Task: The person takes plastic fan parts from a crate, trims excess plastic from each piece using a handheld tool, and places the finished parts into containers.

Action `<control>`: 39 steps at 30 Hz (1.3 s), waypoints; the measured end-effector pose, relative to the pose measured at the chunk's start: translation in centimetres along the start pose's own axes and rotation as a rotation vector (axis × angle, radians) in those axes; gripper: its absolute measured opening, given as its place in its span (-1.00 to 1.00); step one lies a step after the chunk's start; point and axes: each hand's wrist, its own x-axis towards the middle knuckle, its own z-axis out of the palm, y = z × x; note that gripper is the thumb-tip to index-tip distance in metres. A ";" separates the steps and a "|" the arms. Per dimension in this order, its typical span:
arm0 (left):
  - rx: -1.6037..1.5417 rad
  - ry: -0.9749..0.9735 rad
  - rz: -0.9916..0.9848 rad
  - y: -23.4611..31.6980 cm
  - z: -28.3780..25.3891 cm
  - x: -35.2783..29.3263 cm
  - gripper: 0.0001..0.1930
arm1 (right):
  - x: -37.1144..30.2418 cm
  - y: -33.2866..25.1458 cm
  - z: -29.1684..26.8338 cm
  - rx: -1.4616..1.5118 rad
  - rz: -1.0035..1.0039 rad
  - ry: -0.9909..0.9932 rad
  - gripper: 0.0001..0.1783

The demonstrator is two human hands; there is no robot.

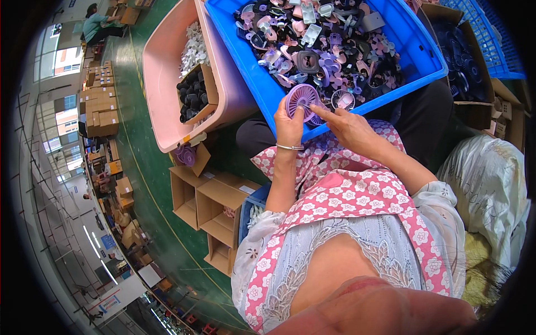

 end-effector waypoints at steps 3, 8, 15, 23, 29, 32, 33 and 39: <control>0.383 -0.007 0.172 -0.4 -0.6 -0.3 -0.72 | 0.1 -0.8 0.1 -0.138 0.043 -0.108 -0.36; 0.546 0.040 0.180 -2.1 -0.5 0.3 -0.65 | 0.8 -0.2 2.2 -0.423 0.041 -0.210 -0.21; 0.568 0.130 0.027 -5.3 -0.9 0.2 -0.70 | 2.7 1.9 3.5 0.112 -0.134 -0.140 -0.47; -0.182 0.195 -0.013 -5.3 -3.6 2.6 -0.70 | 4.7 -0.7 2.8 0.253 -0.031 -0.135 -0.50; -0.566 0.251 -0.147 -2.1 -2.7 1.9 -0.76 | 2.3 -0.7 0.0 0.307 0.152 -0.079 -0.45; -0.576 0.161 -0.106 -1.3 -1.1 1.3 -0.74 | 2.2 0.2 0.3 0.395 0.278 0.032 -0.50; -0.574 0.135 -0.121 -1.0 -0.4 0.9 -0.74 | 2.4 0.5 0.2 0.464 0.364 0.061 -0.52; -0.323 -0.017 -0.068 -1.2 0.5 -0.6 -0.77 | 3.0 2.0 0.3 0.535 0.384 0.076 -0.65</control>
